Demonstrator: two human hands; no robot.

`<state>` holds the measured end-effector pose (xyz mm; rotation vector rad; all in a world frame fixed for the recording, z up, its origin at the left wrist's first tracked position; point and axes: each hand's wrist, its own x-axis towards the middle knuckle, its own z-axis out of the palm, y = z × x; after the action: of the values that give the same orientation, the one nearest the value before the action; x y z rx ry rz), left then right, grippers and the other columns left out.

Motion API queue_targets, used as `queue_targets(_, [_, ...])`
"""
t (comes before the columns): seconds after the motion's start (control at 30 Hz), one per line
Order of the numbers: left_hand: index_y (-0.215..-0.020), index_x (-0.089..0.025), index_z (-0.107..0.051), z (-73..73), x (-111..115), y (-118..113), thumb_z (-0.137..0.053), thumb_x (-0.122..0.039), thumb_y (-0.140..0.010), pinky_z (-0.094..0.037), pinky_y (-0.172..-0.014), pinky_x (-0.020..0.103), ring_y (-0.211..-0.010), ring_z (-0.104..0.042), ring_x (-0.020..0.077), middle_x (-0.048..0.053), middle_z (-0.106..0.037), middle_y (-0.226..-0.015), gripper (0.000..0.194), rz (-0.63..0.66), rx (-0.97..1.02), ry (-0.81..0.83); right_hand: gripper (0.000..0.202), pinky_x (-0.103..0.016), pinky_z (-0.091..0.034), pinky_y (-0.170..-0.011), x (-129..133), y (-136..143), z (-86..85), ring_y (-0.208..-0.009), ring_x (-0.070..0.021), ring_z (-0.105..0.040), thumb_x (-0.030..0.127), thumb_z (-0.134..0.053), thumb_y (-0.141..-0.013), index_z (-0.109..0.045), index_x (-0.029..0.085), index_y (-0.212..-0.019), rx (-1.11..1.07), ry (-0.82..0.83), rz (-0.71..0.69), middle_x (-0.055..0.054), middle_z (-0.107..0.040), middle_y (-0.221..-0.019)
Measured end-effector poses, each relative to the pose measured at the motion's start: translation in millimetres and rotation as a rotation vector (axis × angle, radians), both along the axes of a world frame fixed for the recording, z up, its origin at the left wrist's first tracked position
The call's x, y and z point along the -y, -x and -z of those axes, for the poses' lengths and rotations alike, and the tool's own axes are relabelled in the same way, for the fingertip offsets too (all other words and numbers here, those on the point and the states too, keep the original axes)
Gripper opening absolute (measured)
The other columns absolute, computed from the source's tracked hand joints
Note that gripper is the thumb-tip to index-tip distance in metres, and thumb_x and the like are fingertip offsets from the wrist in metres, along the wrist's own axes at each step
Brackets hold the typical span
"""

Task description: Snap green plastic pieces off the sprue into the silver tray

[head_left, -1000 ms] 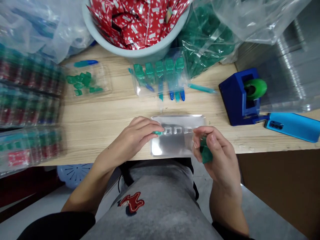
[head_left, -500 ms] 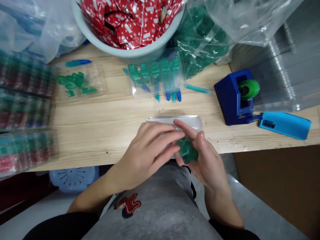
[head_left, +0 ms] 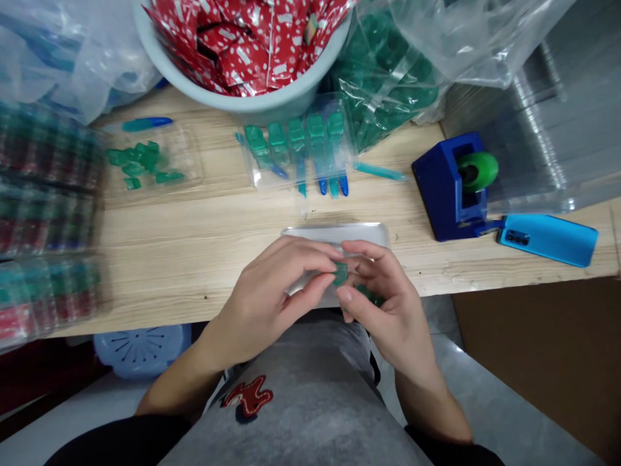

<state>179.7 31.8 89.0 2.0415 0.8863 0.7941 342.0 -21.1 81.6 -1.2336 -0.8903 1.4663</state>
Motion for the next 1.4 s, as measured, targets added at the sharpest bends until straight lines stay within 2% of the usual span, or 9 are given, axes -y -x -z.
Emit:
queue_targets(0.13, [-0.100,-0.022,-0.058,0.3,6.9,0.7,-0.056,-0.011,-0.092,-0.059,-0.083,0.032,-0.097,-0.070,0.0162,0.004,-0.072,-0.105,0.014,-0.014,-0.008,-0.020,0.025,-0.021,-0.055,-0.063,2.4,6.6,-2.4,-0.070,-0.0090,-0.063,0.017,-0.074,-0.078,-0.058,0.023,-0.095,0.189,-0.078,0.107,0.003,-0.068,-0.084])
queue_targets(0.3, [-0.114,-0.029,-0.054,4.1,13.1,2.3,-0.062,-0.009,-0.088,-0.062,-0.081,0.032,-0.096,-0.071,0.0164,0.004,-0.071,-0.105,0.033,-0.081,0.212,0.035,0.029,-0.023,-0.057,-0.070,11.6,4.7,0.1,-0.075,-0.0097,-0.066,0.010,-0.063,-0.085,-0.062,0.027,-0.109,0.390,-0.198,0.080,0.003,-0.070,-0.091])
queue_targets(0.47, [-0.130,-0.036,-0.046,2.0,14.5,5.5,-0.061,-0.017,-0.091,-0.063,-0.078,0.037,-0.089,-0.071,0.0176,0.002,-0.071,-0.099,0.046,-0.049,0.227,-0.042,0.041,-0.029,-0.060,-0.078,16.9,3.3,0.0,-0.091,-0.0142,-0.070,0.003,-0.058,-0.086,-0.059,0.031,-0.117,0.498,-0.378,0.056,0.001,-0.072,-0.105])
queue_targets(0.67, [-0.127,-0.029,-0.055,2.6,15.1,11.4,-0.061,-0.022,-0.093,-0.059,-0.087,0.034,-0.105,-0.065,0.0187,0.006,-0.067,-0.113,0.035,0.019,0.172,0.180,0.044,-0.034,-0.060,-0.079,14.0,4.3,2.3,-0.096,-0.0170,-0.071,0.000,-0.056,-0.086,-0.057,0.029,-0.119,0.578,-0.531,0.025,-0.001,-0.073,-0.105])
queue_targets(0.77, [-0.118,-0.029,-0.061,7.0,10.0,15.1,-0.061,-0.017,-0.092,-0.058,-0.083,0.031,-0.098,-0.065,0.0168,0.003,-0.069,-0.103,0.029,-0.034,0.152,0.158,0.037,-0.035,-0.059,-0.078,11.3,3.6,6.3,-0.093,-0.0169,-0.070,0.004,-0.057,-0.088,-0.059,0.028,-0.115,0.640,-0.494,0.055,-0.001,-0.072,-0.104])
queue_targets(0.93, [-0.117,-0.027,-0.064,25.2,-4.6,24.0,-0.064,-0.015,-0.089,-0.054,-0.084,0.031,-0.094,-0.064,0.0164,0.002,-0.067,-0.102,0.030,-0.243,0.010,-0.057,0.028,-0.029,-0.056,-0.071,9.4,-4.6,12.2,-0.076,-0.0120,-0.064,0.010,-0.063,-0.088,-0.064,0.028,-0.109,0.689,-0.323,0.285,0.002,-0.069,-0.090])
queue_targets(1.07, [-0.117,-0.025,-0.063,37.5,-8.0,20.8,-0.062,-0.020,-0.092,-0.051,-0.086,0.033,-0.098,-0.062,0.0186,0.003,-0.068,-0.103,0.025,-0.088,-0.188,-0.165,0.025,-0.028,-0.054,-0.068,10.2,-12.9,14.4,-0.075,-0.0122,-0.063,0.013,-0.064,-0.087,-0.067,0.028,-0.107,0.702,-0.276,0.346,0.001,-0.068,-0.087])
queue_targets(1.2, [-0.111,-0.020,-0.063,40.5,-8.4,13.6,-0.059,-0.021,-0.093,-0.048,-0.084,0.034,-0.093,-0.060,0.0195,0.006,-0.068,-0.101,0.018,0.027,-0.278,-0.253,0.020,-0.024,-0.051,-0.063,9.0,-15.3,15.9,-0.071,-0.0105,-0.061,0.019,-0.067,-0.087,-0.068,0.027,-0.105,0.504,-0.185,0.381,0.002,-0.067,-0.084])
queue_targets(1.4, [-0.112,-0.016,-0.061,28.5,-8.4,12.1,-0.056,-0.023,-0.095,-0.047,-0.085,0.037,-0.098,-0.059,0.0228,0.009,-0.066,-0.103,0.019,0.044,-0.377,-0.286,0.028,-0.018,-0.036,-0.042,-5.6,-10.2,12.6,-0.049,-0.0055,-0.050,0.047,-0.060,-0.089,-0.069,0.022,-0.096,-0.475,0.222,0.166,0.002,-0.062,-0.074])
